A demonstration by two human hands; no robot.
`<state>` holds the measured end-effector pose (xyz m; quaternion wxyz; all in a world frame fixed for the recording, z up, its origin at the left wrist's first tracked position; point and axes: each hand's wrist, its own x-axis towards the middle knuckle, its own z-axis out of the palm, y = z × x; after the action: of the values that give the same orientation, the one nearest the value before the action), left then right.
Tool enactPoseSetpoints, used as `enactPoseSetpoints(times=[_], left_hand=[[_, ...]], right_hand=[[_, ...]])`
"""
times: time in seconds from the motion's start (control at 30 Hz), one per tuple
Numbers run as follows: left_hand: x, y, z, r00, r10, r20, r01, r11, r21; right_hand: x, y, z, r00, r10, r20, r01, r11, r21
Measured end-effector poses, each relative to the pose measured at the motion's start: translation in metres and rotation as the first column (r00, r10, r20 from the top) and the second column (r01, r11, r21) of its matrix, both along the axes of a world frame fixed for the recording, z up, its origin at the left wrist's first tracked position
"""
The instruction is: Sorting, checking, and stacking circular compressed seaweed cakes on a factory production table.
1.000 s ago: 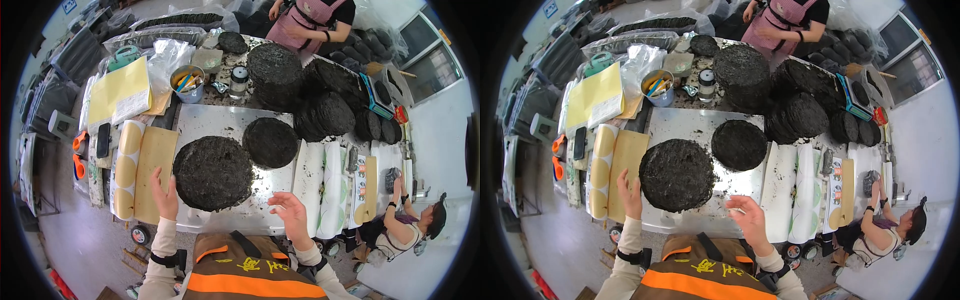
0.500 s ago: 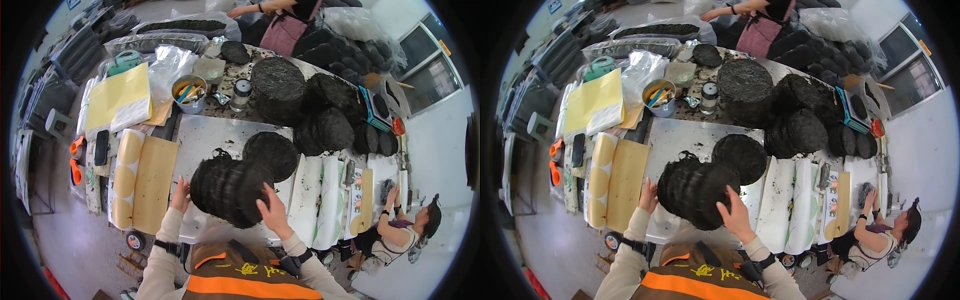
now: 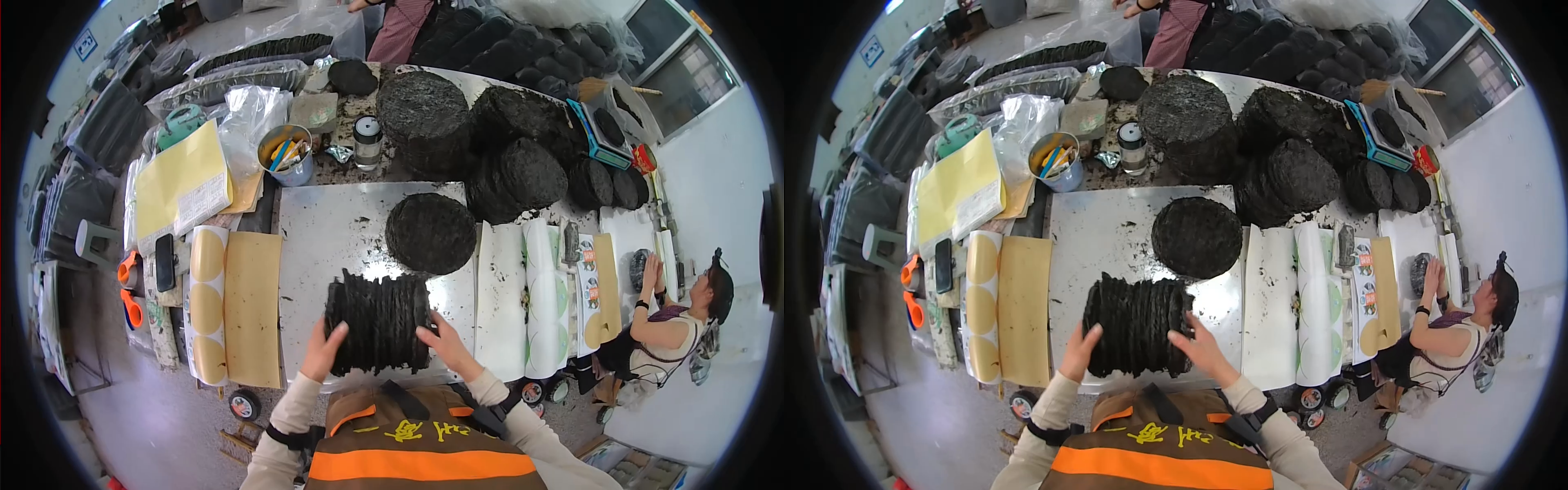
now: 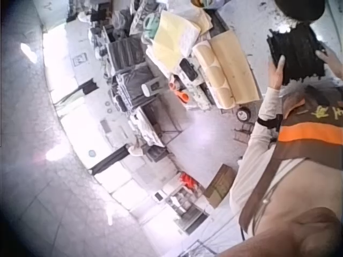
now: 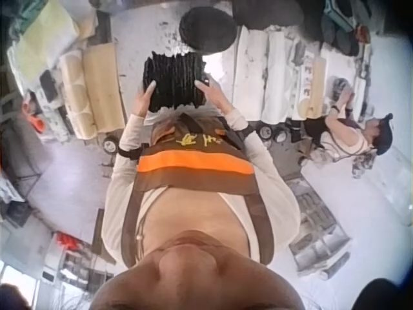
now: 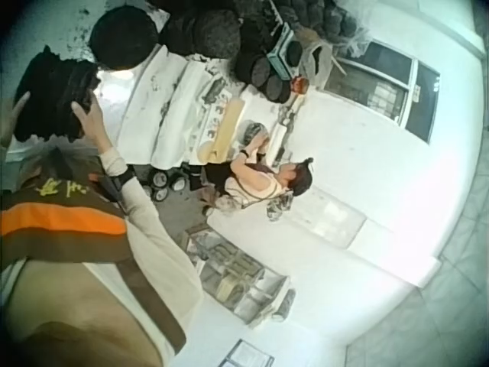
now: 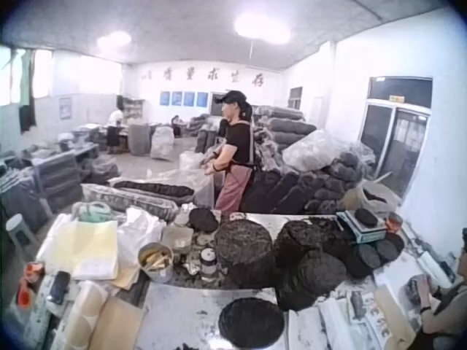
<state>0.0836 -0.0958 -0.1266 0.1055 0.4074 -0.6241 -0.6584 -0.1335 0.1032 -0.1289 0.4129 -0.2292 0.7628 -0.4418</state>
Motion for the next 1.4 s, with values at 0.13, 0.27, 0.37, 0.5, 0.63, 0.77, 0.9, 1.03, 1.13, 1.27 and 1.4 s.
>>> enactPoseSetpoints(times=[0.13, 0.27, 0.37, 0.5, 0.63, 0.77, 0.9, 1.03, 1.13, 1.27, 1.4], left_hand=[[0.028, 0.010, 0.046, 0.957, 0.057, -0.283, 0.007, 0.976, 0.218], [0.015, 0.019, 0.043, 0.988, 0.110, -0.112, -0.103, 0.992, 0.068], [-0.005, 0.012, 0.029, 0.991, 0.121, 0.049, -0.091, 0.909, -0.407], [-0.029, -0.030, 0.013, 0.974, 0.225, -0.012, -0.223, 0.956, -0.188], [-0.058, -0.050, 0.023, 0.996, 0.087, -0.011, -0.087, 0.996, 0.038], [-0.025, -0.082, 0.063, 0.999, -0.036, -0.006, 0.035, 0.883, 0.469], [-0.015, -0.067, 0.094, 0.989, -0.118, 0.091, 0.120, 0.993, -0.019], [-0.011, -0.055, 0.092, 0.997, -0.076, 0.016, 0.075, 0.995, 0.073], [-0.014, -0.051, 0.055, 0.999, -0.042, 0.005, 0.042, 0.999, 0.015], [-0.022, -0.024, 0.051, 0.996, 0.057, -0.071, -0.072, 0.967, -0.244], [-0.016, -0.013, 0.027, 0.993, 0.110, 0.035, -0.077, 0.856, -0.511]], right_hand=[[0.003, 0.016, 0.035, 0.978, -0.060, 0.198, 0.112, 0.958, -0.263], [0.012, 0.008, 0.026, 0.968, -0.147, 0.205, 0.166, 0.983, -0.078], [0.019, -0.013, 0.025, 0.967, 0.018, -0.252, -0.044, 0.994, -0.099], [0.008, -0.040, 0.019, 0.989, -0.117, -0.089, 0.103, 0.983, -0.152], [-0.004, -0.061, 0.019, 0.993, 0.007, -0.118, -0.012, 0.999, -0.035], [-0.031, -0.059, 0.072, 0.943, 0.019, 0.333, -0.051, 0.995, 0.089], [-0.025, -0.054, 0.086, 0.932, 0.088, 0.351, -0.100, 0.995, 0.017], [-0.008, -0.055, 0.064, 0.925, 0.080, 0.372, -0.099, 0.994, 0.033], [0.012, -0.063, 0.032, 0.990, -0.029, 0.135, 0.027, 1.000, 0.013], [0.039, -0.072, 0.044, 0.972, -0.092, -0.215, 0.082, 0.995, -0.056], [0.051, -0.078, 0.041, 0.944, -0.059, -0.326, 0.027, 0.995, -0.101]])
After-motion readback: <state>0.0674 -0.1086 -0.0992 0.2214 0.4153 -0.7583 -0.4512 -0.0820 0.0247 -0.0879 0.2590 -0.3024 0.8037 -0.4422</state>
